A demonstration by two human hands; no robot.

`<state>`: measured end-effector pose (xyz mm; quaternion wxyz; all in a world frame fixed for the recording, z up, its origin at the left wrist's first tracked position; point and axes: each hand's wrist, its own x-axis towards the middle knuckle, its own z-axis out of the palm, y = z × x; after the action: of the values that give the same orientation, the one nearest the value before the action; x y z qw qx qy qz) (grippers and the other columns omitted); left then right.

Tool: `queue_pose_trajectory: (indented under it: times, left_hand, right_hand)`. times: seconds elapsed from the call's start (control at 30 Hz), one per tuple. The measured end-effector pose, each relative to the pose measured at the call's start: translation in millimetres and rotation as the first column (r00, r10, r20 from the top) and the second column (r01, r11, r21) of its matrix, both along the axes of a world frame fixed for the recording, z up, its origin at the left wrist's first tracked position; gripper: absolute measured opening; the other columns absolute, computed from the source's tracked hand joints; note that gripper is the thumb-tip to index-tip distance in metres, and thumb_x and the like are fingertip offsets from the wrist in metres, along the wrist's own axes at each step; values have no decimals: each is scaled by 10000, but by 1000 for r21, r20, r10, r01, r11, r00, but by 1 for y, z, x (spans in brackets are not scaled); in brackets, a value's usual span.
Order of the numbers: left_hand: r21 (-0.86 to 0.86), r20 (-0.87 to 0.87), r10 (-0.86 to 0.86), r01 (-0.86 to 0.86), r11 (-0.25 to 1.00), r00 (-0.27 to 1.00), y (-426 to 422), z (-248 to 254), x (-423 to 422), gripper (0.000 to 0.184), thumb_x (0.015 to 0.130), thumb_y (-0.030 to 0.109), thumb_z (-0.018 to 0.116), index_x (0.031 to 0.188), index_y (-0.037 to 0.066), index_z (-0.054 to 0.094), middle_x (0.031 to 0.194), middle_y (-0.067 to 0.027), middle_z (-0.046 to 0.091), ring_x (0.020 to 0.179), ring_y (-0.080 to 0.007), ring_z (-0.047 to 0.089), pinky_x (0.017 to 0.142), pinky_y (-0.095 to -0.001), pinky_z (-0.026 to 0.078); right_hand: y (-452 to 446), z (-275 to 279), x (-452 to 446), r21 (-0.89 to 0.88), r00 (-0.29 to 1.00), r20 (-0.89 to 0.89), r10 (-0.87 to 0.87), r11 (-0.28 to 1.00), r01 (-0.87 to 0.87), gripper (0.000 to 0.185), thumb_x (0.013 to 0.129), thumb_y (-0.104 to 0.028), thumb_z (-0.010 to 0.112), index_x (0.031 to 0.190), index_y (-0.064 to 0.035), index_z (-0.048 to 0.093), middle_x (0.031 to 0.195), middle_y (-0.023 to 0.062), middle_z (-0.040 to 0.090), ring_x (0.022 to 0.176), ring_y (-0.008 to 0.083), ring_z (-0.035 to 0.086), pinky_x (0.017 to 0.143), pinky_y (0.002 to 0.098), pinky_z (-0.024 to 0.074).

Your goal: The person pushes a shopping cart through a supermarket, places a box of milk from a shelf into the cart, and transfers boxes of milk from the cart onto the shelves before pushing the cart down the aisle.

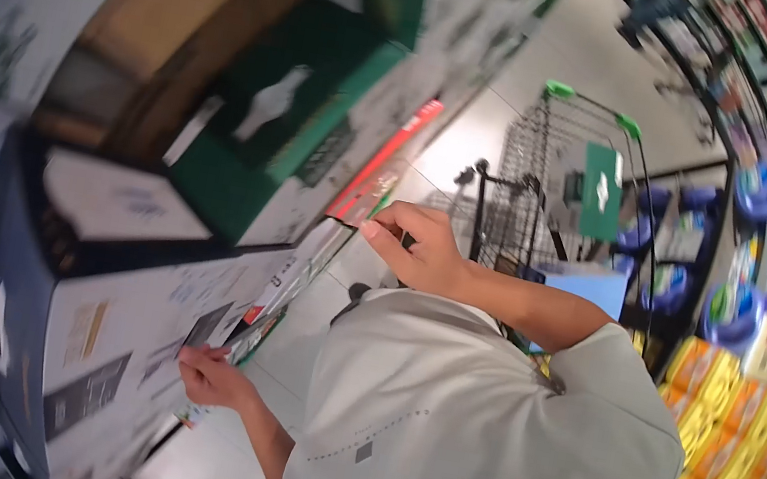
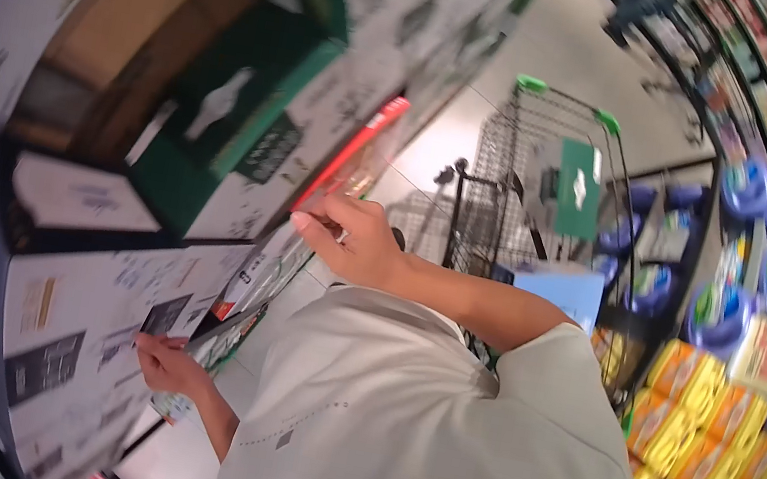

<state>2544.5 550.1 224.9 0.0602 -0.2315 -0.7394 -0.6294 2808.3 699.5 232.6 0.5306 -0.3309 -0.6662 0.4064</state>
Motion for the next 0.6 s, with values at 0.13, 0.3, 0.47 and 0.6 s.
queue_pose_trajectory:
  times: [0.13,0.3,0.47,0.6]
  left_hand:
    - [-549,-193,-645,463,696,740,23,-47,10,341,918,202,596,656,-16,589,621,-109,619,504,-182,542,547,-313,465]
    - [-559,509,-786,829,8,351,93,-98,41,248,911,213,624,845,-25,650,764,-115,674,697,-165,661,609,-283,501]
    - [-419,732,-620,904,-82,283,148,-149,62,272,933,240,605,929,-29,642,784,-87,676,708,-138,655,603,-267,496]
    - [-553,701,-606,823,-130,375,160,-236,13,257,910,236,620,895,-20,649,740,-77,652,664,-139,637,590,-278,495]
  right_hand:
    - [3,-88,65,-224,918,229,-323,901,372,225,875,-171,675,773,22,619,609,77,575,533,83,502,480,270,406]
    - [-1,-186,156,-326,641,401,-654,552,767,268,870,-242,663,790,12,637,607,119,595,530,158,534,518,318,435]
    - [-23,-275,278,-341,309,522,-795,138,930,233,856,-224,659,894,6,658,671,41,610,591,107,552,573,268,454]
    - [-18,-328,365,-391,244,630,-737,-30,920,270,812,-207,668,988,-3,647,753,71,649,676,153,621,633,295,493]
